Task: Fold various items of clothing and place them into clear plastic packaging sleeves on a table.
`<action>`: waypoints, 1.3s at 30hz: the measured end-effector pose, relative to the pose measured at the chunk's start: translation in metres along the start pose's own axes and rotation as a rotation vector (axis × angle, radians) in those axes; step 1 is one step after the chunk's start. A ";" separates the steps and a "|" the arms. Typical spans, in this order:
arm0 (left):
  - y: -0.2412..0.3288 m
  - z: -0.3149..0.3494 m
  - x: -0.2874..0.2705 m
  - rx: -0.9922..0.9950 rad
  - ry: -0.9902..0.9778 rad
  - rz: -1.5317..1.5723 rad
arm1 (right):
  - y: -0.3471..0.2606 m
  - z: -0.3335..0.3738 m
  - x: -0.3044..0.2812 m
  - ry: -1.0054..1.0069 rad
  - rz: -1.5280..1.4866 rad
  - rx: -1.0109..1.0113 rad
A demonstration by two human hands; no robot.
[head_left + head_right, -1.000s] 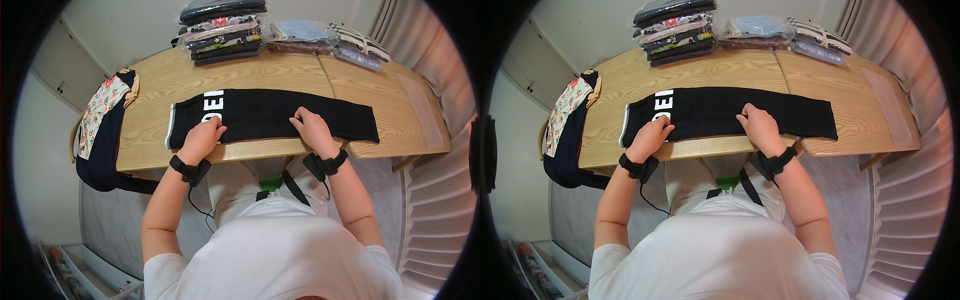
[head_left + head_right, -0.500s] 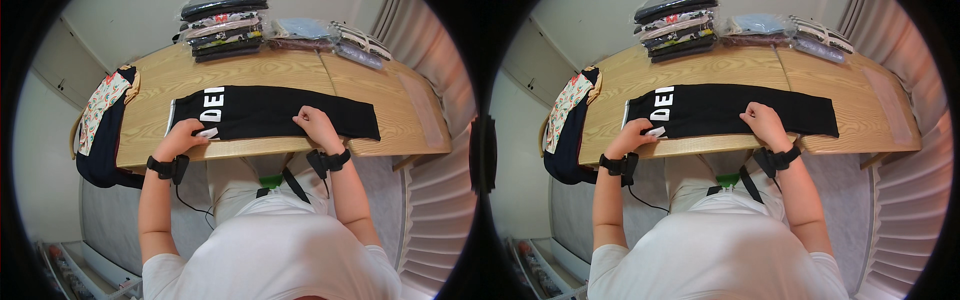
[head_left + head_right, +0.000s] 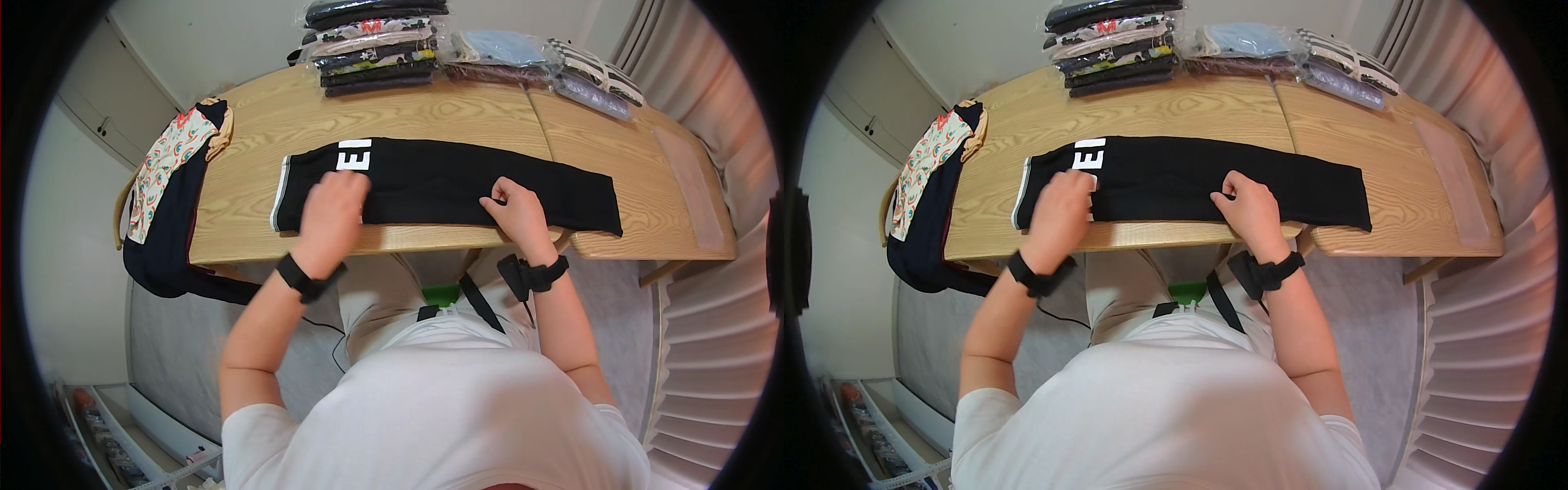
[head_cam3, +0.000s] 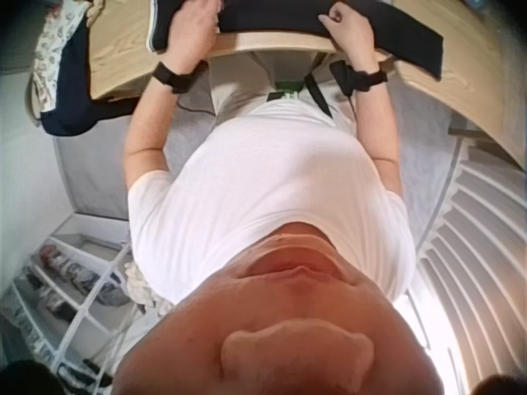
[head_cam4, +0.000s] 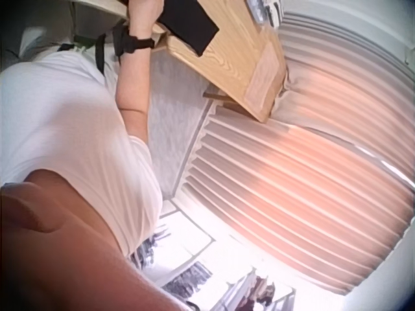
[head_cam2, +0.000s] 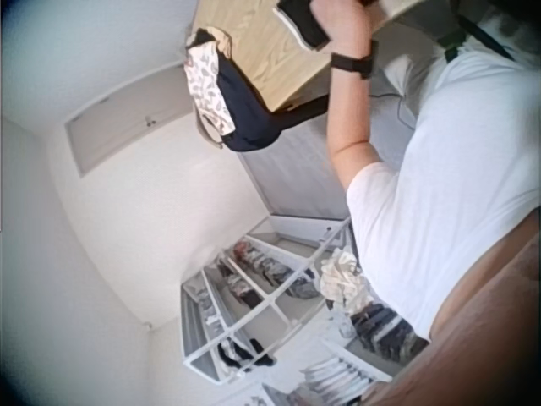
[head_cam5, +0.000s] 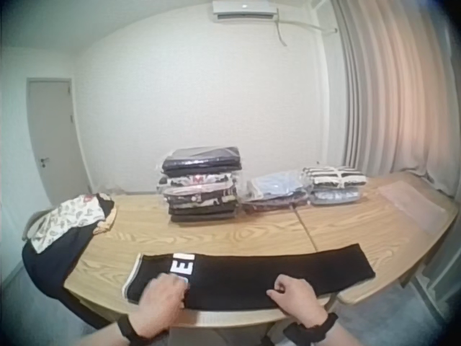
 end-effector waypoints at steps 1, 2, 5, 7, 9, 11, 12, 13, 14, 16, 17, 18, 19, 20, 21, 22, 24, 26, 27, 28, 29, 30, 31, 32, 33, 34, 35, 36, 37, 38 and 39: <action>0.016 -0.006 0.005 0.046 0.061 0.158 | 0.002 0.000 -0.001 0.006 -0.003 0.001; 0.033 -0.007 0.011 0.129 0.135 0.271 | 0.001 0.001 0.000 0.005 -0.008 -0.005; 0.070 -0.024 0.032 0.203 0.162 0.400 | -0.002 0.002 -0.003 -0.026 -0.016 0.053; 0.081 -0.028 0.044 0.173 0.094 0.434 | 0.000 0.006 -0.005 -0.014 -0.062 0.035; 0.087 -0.028 0.054 0.096 -0.048 0.221 | 0.003 0.010 -0.012 -0.022 -0.048 0.057; 0.090 -0.026 0.060 0.053 -0.063 0.195 | 0.020 0.014 -0.030 0.058 0.054 -0.001; 0.091 -0.025 0.062 0.061 -0.062 0.176 | 0.036 0.014 -0.042 0.088 0.077 0.007; 0.091 -0.024 0.061 0.063 -0.061 0.153 | 0.053 0.013 -0.057 0.115 0.096 0.008; 0.092 -0.024 0.060 0.067 -0.077 0.154 | 0.070 0.011 -0.077 0.143 0.141 0.074; 0.093 -0.026 0.058 0.081 -0.078 0.158 | 0.101 0.010 -0.117 0.370 0.287 0.162; 0.094 -0.028 0.057 0.089 -0.078 0.152 | 0.124 0.007 -0.133 0.441 0.377 0.175; 0.093 -0.027 0.059 0.085 -0.079 0.151 | 0.134 0.003 -0.145 0.417 0.384 0.309; 0.093 -0.028 0.060 0.090 -0.077 0.158 | 0.151 -0.001 -0.152 0.375 0.391 0.377; 0.093 -0.028 0.060 0.093 -0.071 0.159 | 0.160 -0.005 -0.155 0.357 0.423 0.410; 0.093 -0.028 0.061 0.095 -0.065 0.160 | 0.168 -0.008 -0.158 0.339 0.454 0.441; 0.093 -0.026 0.061 0.088 -0.066 0.162 | 0.168 -0.011 -0.161 0.333 0.456 0.437; 0.093 -0.026 0.062 0.083 -0.060 0.162 | 0.174 -0.016 -0.159 0.137 0.206 0.561; 0.094 -0.026 0.062 0.077 -0.061 0.164 | 0.179 -0.020 -0.158 0.007 0.073 0.593; 0.095 -0.026 0.062 0.077 -0.062 0.167 | 0.181 -0.021 -0.154 -0.121 -0.061 0.627; 0.094 -0.026 0.062 0.068 -0.060 0.167 | 0.177 -0.021 -0.153 -0.131 -0.111 0.628; 0.094 -0.025 0.063 0.071 -0.055 0.170 | 0.172 -0.021 -0.152 -0.136 -0.106 0.622; 0.095 -0.025 0.064 0.073 -0.049 0.175 | 0.168 -0.019 -0.154 -0.081 -0.253 0.649; 0.094 -0.024 0.064 0.065 -0.047 0.177 | 0.165 -0.016 -0.155 -0.024 -0.401 0.675; 0.093 -0.024 0.064 0.073 -0.028 0.178 | 0.170 -0.015 -0.152 -0.005 -0.620 0.683; 0.093 -0.023 0.064 0.081 -0.009 0.179 | 0.178 -0.014 -0.143 -0.009 -0.611 0.681; 0.093 -0.023 0.065 0.077 -0.004 0.185 | 0.187 -0.012 -0.130 0.015 -1.035 0.670; 0.094 -0.023 0.063 0.078 0.005 0.179 | 0.188 -0.009 -0.121 0.028 -1.468 0.635; 0.094 -0.023 0.061 0.080 0.014 0.173 | 0.192 0.001 -0.115 0.082 -1.576 0.653; 0.094 -0.024 0.061 0.074 0.018 0.176 | 0.182 0.008 -0.108 0.133 -1.735 0.565; 0.094 -0.024 0.062 0.076 0.020 0.176 | 0.173 0.014 -0.103 0.141 -1.738 0.512; 0.093 -0.024 0.062 0.079 0.021 0.176 | 0.163 0.016 -0.099 0.148 -1.741 0.459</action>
Point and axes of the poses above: each hand's wrist, its own z-axis away from the middle knuckle, its own x-axis out of the palm, y = z × x, the point moved 4 cm from there along -z, towards the middle knuckle, and after that the axes turned 12 degrees about x, right-handed, at the moved point
